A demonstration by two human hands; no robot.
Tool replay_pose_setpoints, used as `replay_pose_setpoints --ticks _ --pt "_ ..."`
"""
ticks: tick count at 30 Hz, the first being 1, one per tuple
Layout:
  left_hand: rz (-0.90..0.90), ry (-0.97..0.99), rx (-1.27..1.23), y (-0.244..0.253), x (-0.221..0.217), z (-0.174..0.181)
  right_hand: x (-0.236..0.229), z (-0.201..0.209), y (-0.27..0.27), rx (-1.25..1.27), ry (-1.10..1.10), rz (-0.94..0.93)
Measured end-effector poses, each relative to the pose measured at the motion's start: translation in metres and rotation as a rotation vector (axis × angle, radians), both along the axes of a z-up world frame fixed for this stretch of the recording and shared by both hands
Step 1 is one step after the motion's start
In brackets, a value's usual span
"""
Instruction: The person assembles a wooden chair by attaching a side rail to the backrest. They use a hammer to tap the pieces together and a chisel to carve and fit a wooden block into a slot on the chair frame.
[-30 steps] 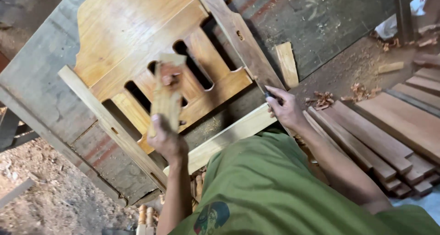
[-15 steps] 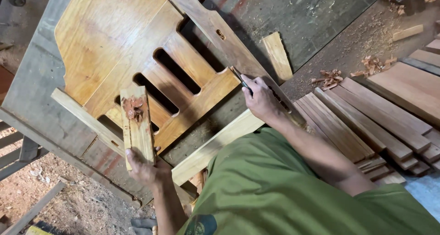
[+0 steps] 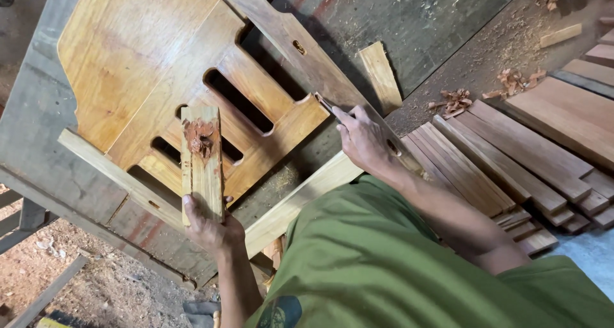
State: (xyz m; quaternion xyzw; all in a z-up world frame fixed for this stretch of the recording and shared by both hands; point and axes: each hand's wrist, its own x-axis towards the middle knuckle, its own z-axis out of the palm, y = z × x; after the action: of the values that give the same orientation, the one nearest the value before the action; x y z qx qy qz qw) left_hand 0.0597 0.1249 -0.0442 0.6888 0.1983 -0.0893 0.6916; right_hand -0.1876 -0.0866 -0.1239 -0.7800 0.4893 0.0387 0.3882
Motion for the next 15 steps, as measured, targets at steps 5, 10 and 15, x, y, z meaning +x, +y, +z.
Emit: replay_pose_setpoints --ticks 5,10,15 --pt "0.004 0.028 0.055 -0.003 -0.009 0.019 0.019 0.012 -0.002 0.050 -0.070 -0.061" --pt "0.035 0.056 0.033 0.005 -0.014 0.006 0.027 0.014 -0.009 0.081 -0.082 -0.036" --pt "0.003 0.068 0.046 0.010 -0.011 -0.009 0.033 0.026 -0.005 0.080 -0.174 -0.040"
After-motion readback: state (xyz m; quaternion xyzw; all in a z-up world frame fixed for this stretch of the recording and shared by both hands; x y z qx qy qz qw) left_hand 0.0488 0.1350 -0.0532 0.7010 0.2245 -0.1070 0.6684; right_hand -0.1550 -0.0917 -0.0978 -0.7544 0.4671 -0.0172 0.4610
